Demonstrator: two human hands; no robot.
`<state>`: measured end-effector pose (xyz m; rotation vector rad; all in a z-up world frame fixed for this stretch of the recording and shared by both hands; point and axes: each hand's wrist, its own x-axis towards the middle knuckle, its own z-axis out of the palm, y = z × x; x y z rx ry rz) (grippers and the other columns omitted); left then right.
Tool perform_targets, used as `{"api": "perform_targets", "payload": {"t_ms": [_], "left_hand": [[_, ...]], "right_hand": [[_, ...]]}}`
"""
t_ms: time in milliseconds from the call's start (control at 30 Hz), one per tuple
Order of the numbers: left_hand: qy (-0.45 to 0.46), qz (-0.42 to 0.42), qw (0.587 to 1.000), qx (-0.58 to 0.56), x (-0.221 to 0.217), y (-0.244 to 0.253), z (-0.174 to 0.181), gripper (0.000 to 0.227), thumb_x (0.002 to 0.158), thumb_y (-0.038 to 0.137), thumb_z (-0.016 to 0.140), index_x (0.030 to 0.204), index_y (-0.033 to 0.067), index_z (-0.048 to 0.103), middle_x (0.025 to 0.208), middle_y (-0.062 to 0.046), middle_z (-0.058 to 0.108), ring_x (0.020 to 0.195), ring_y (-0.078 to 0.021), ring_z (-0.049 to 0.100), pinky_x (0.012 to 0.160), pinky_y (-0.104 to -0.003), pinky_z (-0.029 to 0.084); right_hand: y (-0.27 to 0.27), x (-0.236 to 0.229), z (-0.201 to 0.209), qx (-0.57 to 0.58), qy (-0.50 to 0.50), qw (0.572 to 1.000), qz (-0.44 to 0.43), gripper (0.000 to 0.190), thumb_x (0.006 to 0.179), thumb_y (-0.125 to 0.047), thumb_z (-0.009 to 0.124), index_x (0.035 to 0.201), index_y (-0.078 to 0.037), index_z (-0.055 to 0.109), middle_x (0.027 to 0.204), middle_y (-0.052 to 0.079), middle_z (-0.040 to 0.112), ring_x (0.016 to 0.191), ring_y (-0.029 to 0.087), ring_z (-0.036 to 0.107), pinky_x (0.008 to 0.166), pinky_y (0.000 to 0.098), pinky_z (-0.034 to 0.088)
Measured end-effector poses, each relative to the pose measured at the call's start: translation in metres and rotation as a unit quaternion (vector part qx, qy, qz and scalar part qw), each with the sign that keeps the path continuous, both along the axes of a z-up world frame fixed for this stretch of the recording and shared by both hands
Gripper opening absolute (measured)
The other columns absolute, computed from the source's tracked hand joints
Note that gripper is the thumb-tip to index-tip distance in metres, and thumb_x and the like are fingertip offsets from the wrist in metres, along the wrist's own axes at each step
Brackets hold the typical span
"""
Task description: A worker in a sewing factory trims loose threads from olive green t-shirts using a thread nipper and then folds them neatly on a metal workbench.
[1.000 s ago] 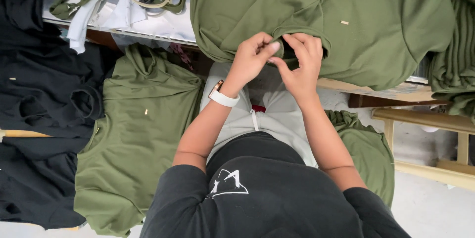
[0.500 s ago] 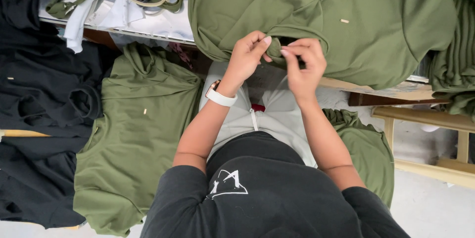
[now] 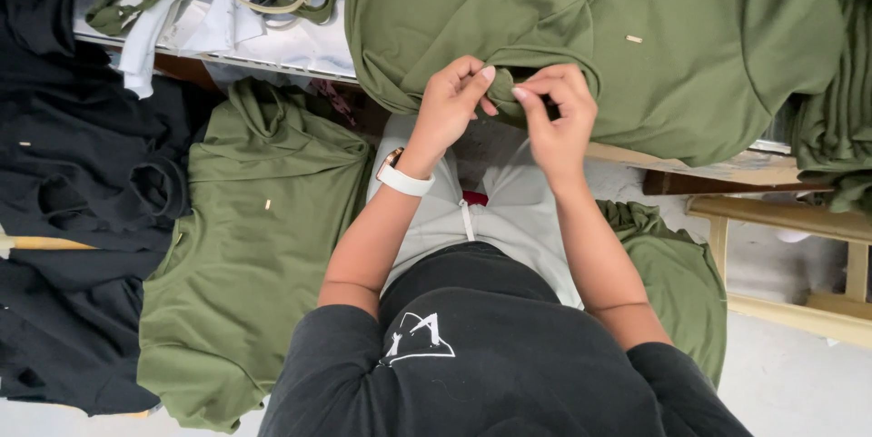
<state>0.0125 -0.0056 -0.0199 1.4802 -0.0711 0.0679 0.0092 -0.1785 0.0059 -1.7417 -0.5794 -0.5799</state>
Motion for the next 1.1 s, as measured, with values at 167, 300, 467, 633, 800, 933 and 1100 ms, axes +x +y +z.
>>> {"api": "perform_targets", "payload": {"t_ms": [167, 300, 467, 633, 800, 933, 1100], "left_hand": [[-0.006, -0.021, 1.0, 0.02, -0.004, 0.004, 0.016, 0.013, 0.102, 0.012, 0.06, 0.096, 0.0057, 0.069, 0.071, -0.013, 0.071, 0.067, -0.0159, 0.075, 0.053, -0.022, 0.055], [-0.055, 0.135, 0.961, 0.235, 0.008, 0.069, 0.081, 0.005, 0.091, 0.018, 0.065, 0.095, 0.019, 0.068, 0.091, 0.002, 0.076, 0.084, -0.0165, 0.072, 0.082, -0.034, 0.053], [-0.008, 0.377, 0.615, 0.693, 0.092, 0.195, 0.027, 0.043, 0.08, 0.04, 0.091, 0.107, 0.0114, 0.074, 0.116, -0.01, 0.06, 0.104, -0.0366, 0.056, 0.073, -0.055, 0.052], [-0.059, 0.361, 0.573, 0.733, 0.121, 0.233, -0.016, 0.02, 0.086, 0.026, 0.083, 0.098, 0.0116, 0.077, 0.107, -0.011, 0.066, 0.104, -0.0356, 0.058, 0.079, -0.056, 0.049], [-0.136, 0.429, 0.565, 0.692, 0.113, 0.208, 0.022, 0.042, 0.077, -0.004, 0.063, 0.112, 0.02, 0.069, 0.106, -0.004, 0.065, 0.09, -0.0304, 0.059, 0.071, -0.046, 0.042], [-0.273, 0.3, 0.818, 0.408, 0.072, 0.124, 0.071, 0.024, 0.088, -0.004, 0.039, 0.099, 0.006, 0.058, 0.091, -0.012, 0.06, 0.078, -0.03, 0.054, 0.07, -0.043, 0.041], [-0.179, -0.022, 0.909, 0.375, -0.001, 0.01, 0.097, 0.034, 0.097, 0.043, 0.058, 0.118, 0.0166, 0.064, 0.114, -0.002, 0.07, 0.099, -0.0239, 0.068, 0.081, -0.042, 0.049]], "right_hand": [[-0.009, 0.007, -0.001, 0.025, 0.002, 1.0, 0.012, 0.005, 0.099, 0.002, 0.075, 0.096, 0.005, 0.072, 0.097, 0.019, 0.064, 0.089, 0.031, 0.062, 0.082, 0.0389, 0.048], [-0.004, -0.001, 0.01, 0.085, 0.071, 0.994, -0.017, 0.007, 0.105, -0.004, 0.063, 0.098, -0.002, 0.065, 0.105, 0.014, 0.068, 0.101, 0.023, 0.065, 0.092, 0.0322, 0.052], [-0.007, -0.005, 0.007, 0.132, 0.116, 0.984, -0.041, 0.009, 0.109, -0.012, 0.056, 0.103, -0.006, 0.06, 0.112, 0.012, 0.068, 0.094, 0.017, 0.068, 0.068, 0.0238, 0.056], [-0.008, -0.003, 0.006, 0.144, 0.117, 0.982, -0.04, 0.009, 0.109, -0.013, 0.054, 0.108, -0.005, 0.057, 0.114, 0.014, 0.068, 0.099, 0.019, 0.068, 0.068, 0.0246, 0.058], [-0.009, -0.004, 0.005, 0.144, 0.125, 0.981, -0.031, 0.009, 0.109, -0.014, 0.055, 0.105, -0.006, 0.059, 0.114, 0.013, 0.068, 0.101, 0.019, 0.07, 0.07, 0.0243, 0.058], [-0.008, -0.003, 0.006, 0.127, 0.117, 0.984, -0.035, 0.005, 0.105, -0.009, 0.062, 0.101, -0.006, 0.063, 0.115, 0.015, 0.066, 0.105, 0.02, 0.069, 0.07, 0.0244, 0.058], [-0.01, 0.002, 0.0, 0.106, 0.082, 0.99, -0.041, 0.006, 0.104, -0.006, 0.065, 0.099, -0.005, 0.066, 0.114, 0.014, 0.062, 0.104, 0.021, 0.063, 0.079, 0.0271, 0.057]]}}
